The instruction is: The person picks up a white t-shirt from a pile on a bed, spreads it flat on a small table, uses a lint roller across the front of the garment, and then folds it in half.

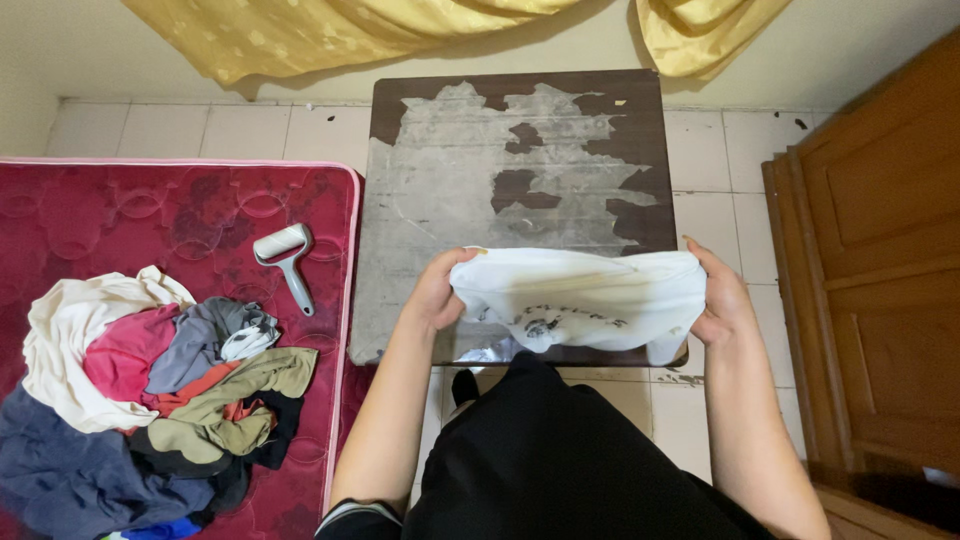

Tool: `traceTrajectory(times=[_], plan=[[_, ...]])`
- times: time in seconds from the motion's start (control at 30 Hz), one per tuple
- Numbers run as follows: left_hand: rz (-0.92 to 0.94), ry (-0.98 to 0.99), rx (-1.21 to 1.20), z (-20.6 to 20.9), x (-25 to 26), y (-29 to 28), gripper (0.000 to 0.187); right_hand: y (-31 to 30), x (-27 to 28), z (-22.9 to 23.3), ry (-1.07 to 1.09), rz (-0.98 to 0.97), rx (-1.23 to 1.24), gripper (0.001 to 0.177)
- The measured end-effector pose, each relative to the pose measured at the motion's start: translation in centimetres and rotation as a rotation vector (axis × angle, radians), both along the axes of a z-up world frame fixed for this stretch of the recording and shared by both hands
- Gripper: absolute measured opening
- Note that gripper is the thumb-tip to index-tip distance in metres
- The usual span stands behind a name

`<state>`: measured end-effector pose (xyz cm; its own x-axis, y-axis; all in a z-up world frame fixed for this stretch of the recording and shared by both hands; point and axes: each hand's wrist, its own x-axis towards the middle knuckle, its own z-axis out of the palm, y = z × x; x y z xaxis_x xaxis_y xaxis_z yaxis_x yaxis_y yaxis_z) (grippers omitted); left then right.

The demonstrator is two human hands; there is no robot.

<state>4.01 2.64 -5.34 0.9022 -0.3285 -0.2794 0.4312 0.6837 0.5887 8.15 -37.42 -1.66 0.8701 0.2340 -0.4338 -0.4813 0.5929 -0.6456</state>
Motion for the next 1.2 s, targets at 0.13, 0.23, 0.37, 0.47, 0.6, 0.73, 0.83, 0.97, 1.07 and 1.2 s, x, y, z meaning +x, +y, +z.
traceTrajectory(times=[0.13, 0.23, 0.37, 0.47, 0.6, 0.73, 0.83, 0.97, 1.07, 1.2], plan=[[0.121, -0.011, 0.01, 2.7, -1.0, -0.5, 0.033, 0.3, 0.1, 0.5, 0.024, 0.034, -0.101, 0.034], [0.182, -0.109, 0.159, 3.5, -1.2, -0.3, 0.026, -0.3, 0.1, 1.0, -0.044, 0.02, -0.254, 0.034], [0.234, -0.382, 0.876, 5.1, -1.5, 0.0, 0.031, -0.6, 0.1, 0.7, -0.324, -0.032, -0.78, 0.037], [0.338, -0.346, 1.469, 7.3, -2.0, -0.1, 0.035, -0.1, -0.1, 1.6, -0.707, -0.112, -1.13, 0.033], [0.489, -0.478, 1.644, 9.0, -1.5, -0.4, 0.041, 0.5, 0.3, 3.4, -0.758, -0.16, -1.236, 0.034], [0.398, -0.81, 1.701, 10.2, -1.7, 0.0, 0.05, 0.1, 1.2, 3.6, -0.684, -0.237, -1.11, 0.034], [0.256, -0.849, 1.769, 9.7, -1.8, 0.7, 0.048, -0.5, 2.1, 3.1, -0.677, -0.257, -1.098, 0.037], [0.02, -0.573, 1.707, 7.3, -1.8, 2.8, 0.027, -1.4, 3.4, 2.3, -0.603, -0.209, -1.194, 0.043], [0.103, -0.461, 1.122, 6.2, -2.4, 3.2, 0.02, -2.1, 4.1, 2.1, -0.639, -0.113, -1.209, 0.051], [0.149, -0.368, 1.015, 7.6, -3.9, 1.6, 0.034, -2.2, 4.1, 2.5, -0.653, -0.025, -1.236, 0.043]])
